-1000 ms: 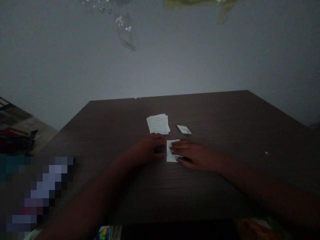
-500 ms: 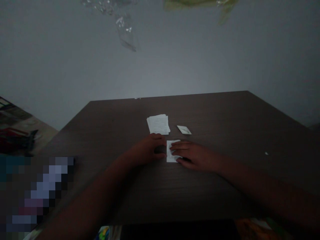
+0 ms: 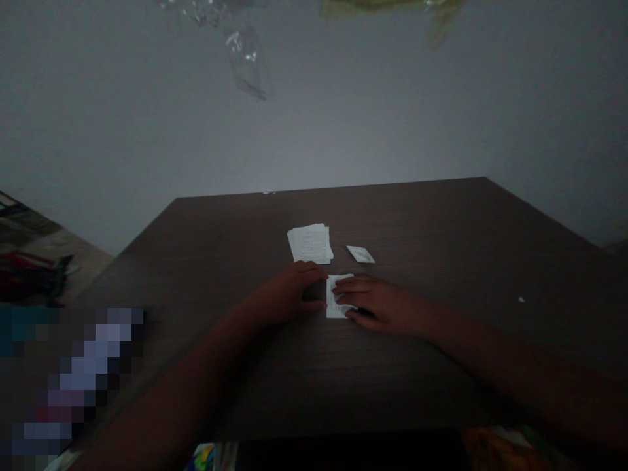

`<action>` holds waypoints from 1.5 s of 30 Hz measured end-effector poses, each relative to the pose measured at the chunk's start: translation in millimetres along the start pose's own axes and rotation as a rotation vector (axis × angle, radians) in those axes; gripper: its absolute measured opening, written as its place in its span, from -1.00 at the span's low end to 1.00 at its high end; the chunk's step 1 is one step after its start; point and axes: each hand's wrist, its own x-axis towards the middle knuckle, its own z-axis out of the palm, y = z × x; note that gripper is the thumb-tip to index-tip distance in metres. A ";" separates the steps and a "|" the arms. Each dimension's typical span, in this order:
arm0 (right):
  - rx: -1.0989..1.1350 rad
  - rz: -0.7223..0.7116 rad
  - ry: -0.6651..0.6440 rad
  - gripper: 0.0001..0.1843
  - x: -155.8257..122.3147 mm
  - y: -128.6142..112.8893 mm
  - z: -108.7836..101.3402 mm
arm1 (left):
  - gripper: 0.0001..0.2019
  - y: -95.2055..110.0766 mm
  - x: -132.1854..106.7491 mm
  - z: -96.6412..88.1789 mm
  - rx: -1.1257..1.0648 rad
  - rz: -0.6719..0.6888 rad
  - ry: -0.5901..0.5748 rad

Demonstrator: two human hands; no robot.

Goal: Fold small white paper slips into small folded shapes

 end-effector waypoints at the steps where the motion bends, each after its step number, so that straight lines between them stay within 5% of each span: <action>1: 0.001 0.003 0.002 -0.65 0.1 0.0 -0.1 | -0.51 -0.4 -0.2 0.7 0.004 0.000 0.004; 16: -0.005 -0.009 0.003 -0.66 1.0 0.2 1.5 | -0.53 17.5 -0.7 0.1 0.080 -0.031 -0.008; 23: 0.011 0.000 0.021 -0.68 -1.0 1.6 1.8 | -0.49 9.0 4.7 7.0 0.068 -0.041 -0.005; 29: -0.022 0.066 -0.025 -0.84 2.5 -0.9 -7.2 | -0.50 11.6 4.5 4.2 0.068 -0.056 -0.006; 45: 0.031 0.051 -0.089 -0.78 5.2 0.2 -23.7 | -0.50 13.4 3.7 0.8 0.066 -0.063 -0.023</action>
